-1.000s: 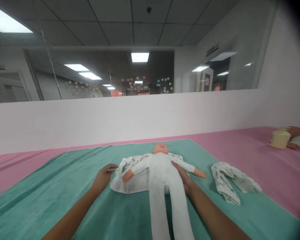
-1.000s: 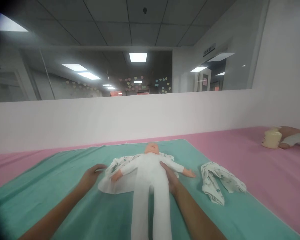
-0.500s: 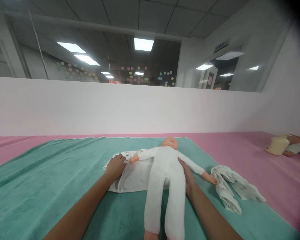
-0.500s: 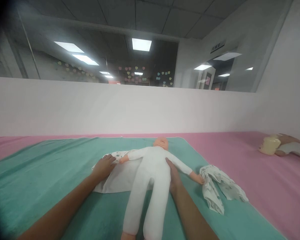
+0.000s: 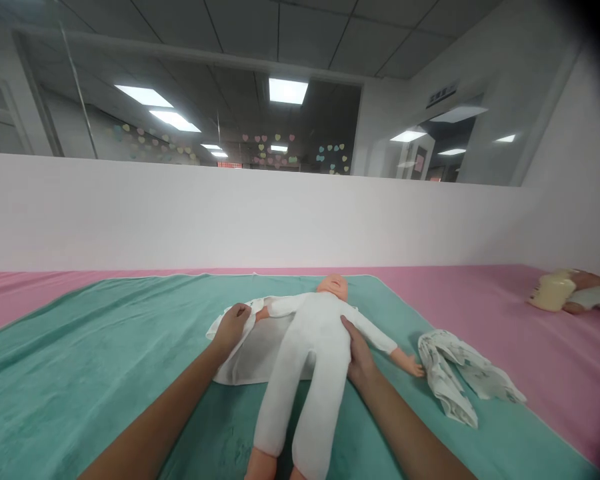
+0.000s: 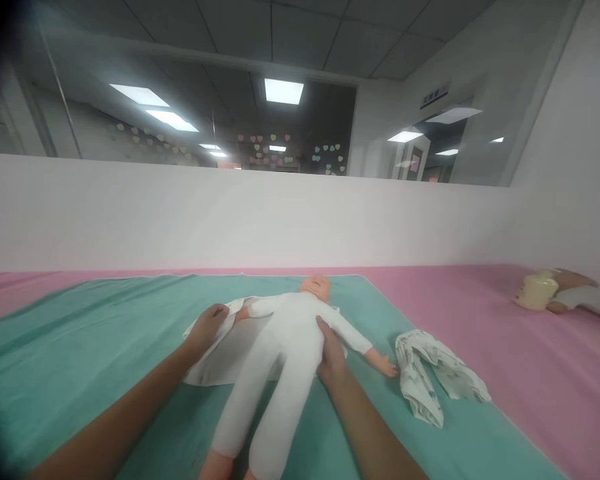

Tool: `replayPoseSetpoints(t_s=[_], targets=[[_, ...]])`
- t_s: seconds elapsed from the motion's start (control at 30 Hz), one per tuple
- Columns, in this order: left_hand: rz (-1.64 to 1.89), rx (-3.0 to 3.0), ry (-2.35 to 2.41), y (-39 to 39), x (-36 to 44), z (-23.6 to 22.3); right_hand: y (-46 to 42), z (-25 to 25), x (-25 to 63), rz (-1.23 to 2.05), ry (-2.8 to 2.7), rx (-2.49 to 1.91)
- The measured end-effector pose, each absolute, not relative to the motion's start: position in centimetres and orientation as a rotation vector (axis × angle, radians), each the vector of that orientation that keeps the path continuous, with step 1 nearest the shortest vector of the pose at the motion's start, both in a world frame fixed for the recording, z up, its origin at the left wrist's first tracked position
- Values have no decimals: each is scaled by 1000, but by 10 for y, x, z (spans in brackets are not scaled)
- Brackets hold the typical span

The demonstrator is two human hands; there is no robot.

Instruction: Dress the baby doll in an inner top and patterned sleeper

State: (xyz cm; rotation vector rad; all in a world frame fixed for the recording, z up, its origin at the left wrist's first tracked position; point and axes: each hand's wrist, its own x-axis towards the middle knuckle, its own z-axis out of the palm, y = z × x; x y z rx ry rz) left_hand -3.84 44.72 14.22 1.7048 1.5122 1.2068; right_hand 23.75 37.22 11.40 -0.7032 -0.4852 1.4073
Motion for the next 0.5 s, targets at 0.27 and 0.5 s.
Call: replayPoseSetpoints(t_s=[0.27,0.5], targets=[[1234,1628,1234,428,-19,151,394,111,210,1496,-558,-736],[1172,1543,1199,424,-27,163,416,105,172,1586,-609,-688]])
